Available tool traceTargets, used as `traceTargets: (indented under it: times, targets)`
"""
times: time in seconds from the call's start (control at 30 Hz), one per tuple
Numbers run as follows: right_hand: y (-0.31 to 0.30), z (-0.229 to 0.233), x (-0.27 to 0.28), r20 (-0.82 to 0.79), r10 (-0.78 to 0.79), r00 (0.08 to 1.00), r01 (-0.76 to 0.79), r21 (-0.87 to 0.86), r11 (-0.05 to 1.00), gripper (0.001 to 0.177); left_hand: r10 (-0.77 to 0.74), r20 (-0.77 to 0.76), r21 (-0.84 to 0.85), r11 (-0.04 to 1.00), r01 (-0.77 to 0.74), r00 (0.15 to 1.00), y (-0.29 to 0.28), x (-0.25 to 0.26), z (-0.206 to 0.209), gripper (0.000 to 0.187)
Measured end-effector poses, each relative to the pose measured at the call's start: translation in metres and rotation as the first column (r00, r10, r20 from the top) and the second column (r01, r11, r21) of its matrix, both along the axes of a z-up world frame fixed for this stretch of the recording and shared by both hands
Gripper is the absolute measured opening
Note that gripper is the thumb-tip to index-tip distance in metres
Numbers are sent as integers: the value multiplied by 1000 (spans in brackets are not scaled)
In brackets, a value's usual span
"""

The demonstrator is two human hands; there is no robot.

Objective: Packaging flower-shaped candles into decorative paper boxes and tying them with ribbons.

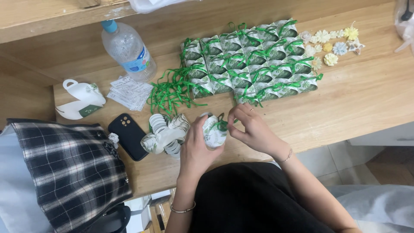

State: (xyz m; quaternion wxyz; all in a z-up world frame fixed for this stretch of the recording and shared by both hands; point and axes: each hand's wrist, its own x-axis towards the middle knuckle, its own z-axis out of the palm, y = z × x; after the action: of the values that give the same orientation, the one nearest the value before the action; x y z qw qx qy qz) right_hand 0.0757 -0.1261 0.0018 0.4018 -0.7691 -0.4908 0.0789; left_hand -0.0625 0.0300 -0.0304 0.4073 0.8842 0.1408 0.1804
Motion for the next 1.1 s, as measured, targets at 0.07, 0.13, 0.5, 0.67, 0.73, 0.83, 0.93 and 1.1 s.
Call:
traceTargets:
  times: [0.07, 0.13, 0.5, 0.67, 0.73, 0.83, 0.93, 1.1]
  targets:
    - [-5, -9, 4, -158, 6, 987, 0, 40, 999, 12, 40, -112, 1, 999, -40, 993, 8, -7, -1, 86]
    - [-6, -21, 14, -311, 18, 950, 6, 78, 997, 8, 79, -220, 6, 997, -80, 972, 19, -17, -4, 85]
    - [157, -38, 88, -876, 285, 389, 21, 318, 948, 14, 10, -172, -417, 905, -82, 985, 42, -62, -14, 88]
    - [216, -96, 112, -938, 210, 277, 18, 223, 975, 14, 69, -44, -679, 730, -80, 997, 27, -52, -14, 89]
    - [220, -101, 109, -922, 133, 364, -39, 128, 991, 16, 82, -30, -729, 680, -78, 996, 22, -48, -13, 90]
    - [206, -100, 100, -525, -80, 847, -146, -375, 915, 37, 105, -16, -741, 667, -83, 994, 21, -44, -11, 90]
    - [165, -101, 83, -191, 161, 968, -177, -66, 982, 41, 151, 12, -660, 744, -105, 989, 23, -39, -10, 90]
    - [87, -13, 15, -500, 151, 853, -212, -67, 975, 61, 170, 5, -240, 957, -164, 985, 27, -25, -8, 91]
